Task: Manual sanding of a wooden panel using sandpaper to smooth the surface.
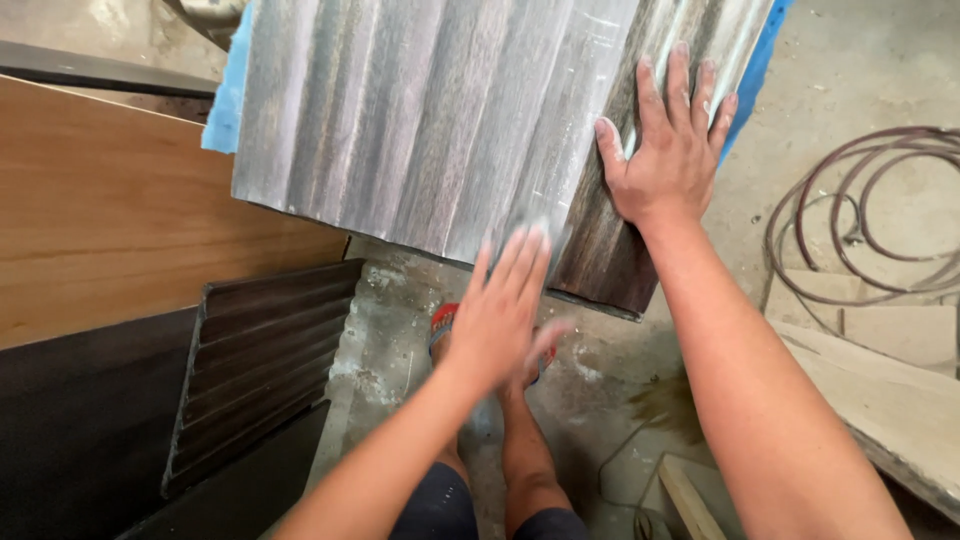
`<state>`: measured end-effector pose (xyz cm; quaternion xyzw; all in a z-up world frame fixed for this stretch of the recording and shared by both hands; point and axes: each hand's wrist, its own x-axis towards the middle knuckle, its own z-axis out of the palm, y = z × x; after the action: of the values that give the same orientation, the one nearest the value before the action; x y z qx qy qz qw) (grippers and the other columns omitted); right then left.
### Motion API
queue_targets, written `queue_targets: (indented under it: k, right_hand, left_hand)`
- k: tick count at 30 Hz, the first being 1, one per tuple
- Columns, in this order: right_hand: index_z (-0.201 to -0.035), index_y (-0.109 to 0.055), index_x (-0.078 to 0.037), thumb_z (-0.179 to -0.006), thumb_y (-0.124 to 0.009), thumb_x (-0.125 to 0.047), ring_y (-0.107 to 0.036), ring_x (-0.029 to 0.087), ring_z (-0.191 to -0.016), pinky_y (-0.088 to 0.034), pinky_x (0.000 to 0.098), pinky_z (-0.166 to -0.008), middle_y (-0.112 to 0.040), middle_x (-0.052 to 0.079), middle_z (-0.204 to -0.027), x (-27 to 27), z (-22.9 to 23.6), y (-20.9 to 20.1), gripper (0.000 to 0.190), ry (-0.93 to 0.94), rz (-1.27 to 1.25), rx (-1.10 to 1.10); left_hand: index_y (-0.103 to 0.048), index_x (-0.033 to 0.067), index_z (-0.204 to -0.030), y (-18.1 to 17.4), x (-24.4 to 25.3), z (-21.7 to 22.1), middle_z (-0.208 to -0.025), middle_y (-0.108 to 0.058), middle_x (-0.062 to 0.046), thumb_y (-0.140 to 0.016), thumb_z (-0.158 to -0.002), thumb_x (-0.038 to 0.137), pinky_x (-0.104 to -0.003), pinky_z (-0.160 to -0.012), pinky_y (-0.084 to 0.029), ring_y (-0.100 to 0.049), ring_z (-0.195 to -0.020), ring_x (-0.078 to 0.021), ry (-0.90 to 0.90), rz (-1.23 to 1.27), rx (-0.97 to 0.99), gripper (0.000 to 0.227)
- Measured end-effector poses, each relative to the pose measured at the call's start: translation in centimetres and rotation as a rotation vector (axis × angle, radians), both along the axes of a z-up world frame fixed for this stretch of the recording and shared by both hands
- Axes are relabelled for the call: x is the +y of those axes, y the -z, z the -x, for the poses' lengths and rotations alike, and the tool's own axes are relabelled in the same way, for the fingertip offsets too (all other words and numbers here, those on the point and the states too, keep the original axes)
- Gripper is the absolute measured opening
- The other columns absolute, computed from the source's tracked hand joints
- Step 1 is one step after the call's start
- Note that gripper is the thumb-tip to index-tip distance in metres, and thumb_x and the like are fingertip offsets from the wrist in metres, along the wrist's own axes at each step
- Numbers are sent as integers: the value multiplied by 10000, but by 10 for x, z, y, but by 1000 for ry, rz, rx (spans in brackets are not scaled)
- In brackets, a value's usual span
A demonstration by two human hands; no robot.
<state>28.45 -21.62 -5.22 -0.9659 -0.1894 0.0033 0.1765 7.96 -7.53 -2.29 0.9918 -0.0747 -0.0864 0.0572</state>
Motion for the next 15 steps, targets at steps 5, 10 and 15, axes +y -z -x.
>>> queue_targets:
  k: [5, 10, 15]
  right_hand:
    - [-1631, -450, -123, -1093, -514, -540, -173, 422, -1542, -71, 649, -1217, -249, 134, -1684, -2, 3, 2, 684, 0, -17, -17]
    - [-1634, -434, -114, -1097, -497, -541, -170, 418, -1541, -68, 648, -1215, -254, 140, -1684, 1, 1, -1, 690, -12, -16, -25]
    - [-1644, -408, -124, -1074, -425, -588, -125, 389, -1555, -33, 625, -1227, -206, 114, -1699, 1, 0, -2, 735, 15, 12, 39]
  left_hand:
    - [-270, 47, -1622, 4, -3, 11, -1701, -275, -98, -371, -942, 785, -587, -1256, -152, -237, -1578, -251, -51, 108, -29, 1008]
    - [-305, 43, -1610, 2, 5, -6, -1704, -258, -96, -369, -954, 770, -575, -1256, -173, -245, -1577, -237, -19, 108, -60, 981]
    - [-131, 36, -1639, 11, 3, 17, -1732, -107, -100, -159, -992, 811, -539, -1267, -63, -88, -1601, -238, 21, 19, 27, 1011]
